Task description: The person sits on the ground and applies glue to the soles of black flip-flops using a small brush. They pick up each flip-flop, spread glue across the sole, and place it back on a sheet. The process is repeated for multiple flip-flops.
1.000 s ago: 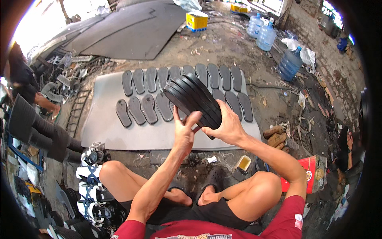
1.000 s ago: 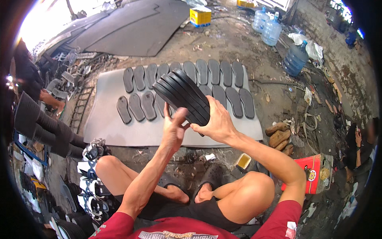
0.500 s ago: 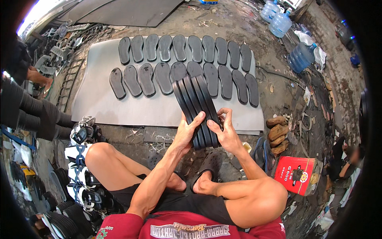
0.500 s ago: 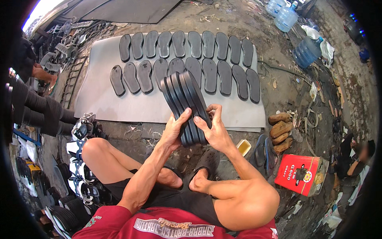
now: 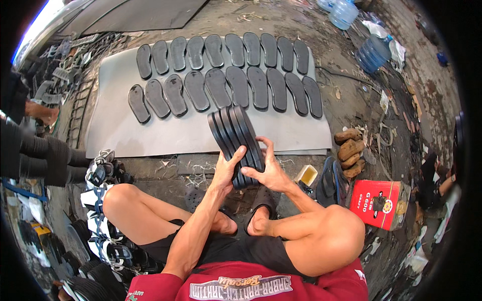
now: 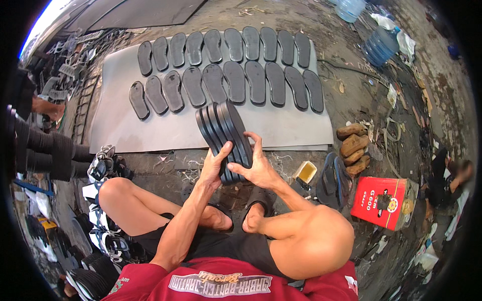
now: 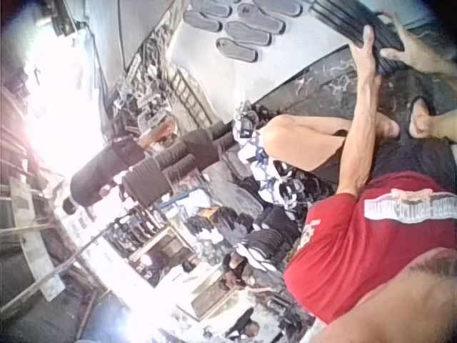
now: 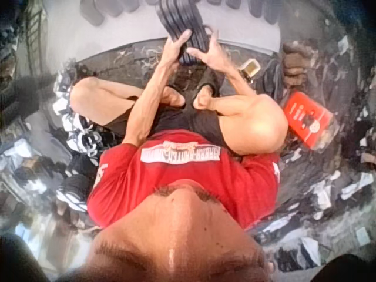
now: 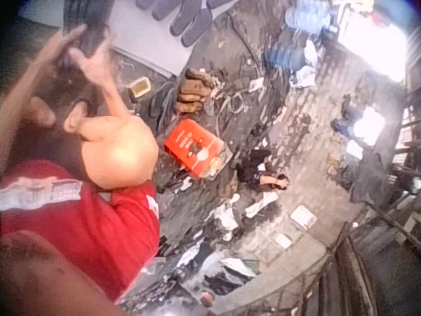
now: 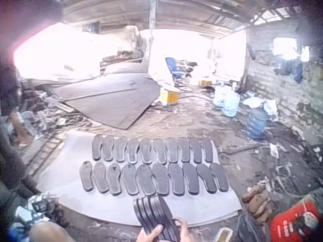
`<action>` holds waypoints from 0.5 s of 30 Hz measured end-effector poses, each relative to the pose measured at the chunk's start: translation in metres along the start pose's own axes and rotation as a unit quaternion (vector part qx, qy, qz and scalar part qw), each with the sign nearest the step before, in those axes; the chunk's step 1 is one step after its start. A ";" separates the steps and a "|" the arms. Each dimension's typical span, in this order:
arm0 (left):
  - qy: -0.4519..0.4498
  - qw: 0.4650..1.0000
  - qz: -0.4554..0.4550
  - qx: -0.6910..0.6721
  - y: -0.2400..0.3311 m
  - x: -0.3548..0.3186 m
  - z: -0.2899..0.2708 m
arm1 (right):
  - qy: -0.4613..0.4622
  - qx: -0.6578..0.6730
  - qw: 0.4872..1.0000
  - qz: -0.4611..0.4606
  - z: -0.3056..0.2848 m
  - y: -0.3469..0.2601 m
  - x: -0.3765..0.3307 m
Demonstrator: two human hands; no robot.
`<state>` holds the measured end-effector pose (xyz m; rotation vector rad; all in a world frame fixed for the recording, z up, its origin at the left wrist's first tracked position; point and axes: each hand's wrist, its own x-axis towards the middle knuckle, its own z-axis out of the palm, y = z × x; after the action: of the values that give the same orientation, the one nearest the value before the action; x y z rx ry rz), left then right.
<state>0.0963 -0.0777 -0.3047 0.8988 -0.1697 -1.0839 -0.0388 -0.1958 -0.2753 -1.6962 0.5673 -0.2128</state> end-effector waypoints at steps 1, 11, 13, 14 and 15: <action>0.021 1.000 -0.006 0.000 -0.007 -0.008 -0.013 | -0.029 0.044 0.998 0.020 0.011 0.013 0.000; 0.043 0.993 -0.114 -0.001 -0.070 0.001 -0.011 | 0.014 0.216 0.970 0.110 -0.013 0.064 -0.034; 0.068 0.990 -0.123 -0.011 -0.059 0.007 -0.014 | 0.027 0.285 0.950 0.124 -0.017 0.067 -0.026; 0.060 0.984 -0.163 -0.047 -0.053 0.012 -0.030 | 0.042 0.335 0.933 0.121 -0.016 0.071 -0.020; 0.052 0.974 -0.202 -0.084 -0.050 0.015 -0.043 | 0.048 0.324 0.938 0.117 -0.015 0.075 -0.018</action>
<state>0.0924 -0.0744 -0.3723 0.8539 0.2002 -1.3998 -0.0793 -0.2083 -0.3408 -0.9746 0.6756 -0.2763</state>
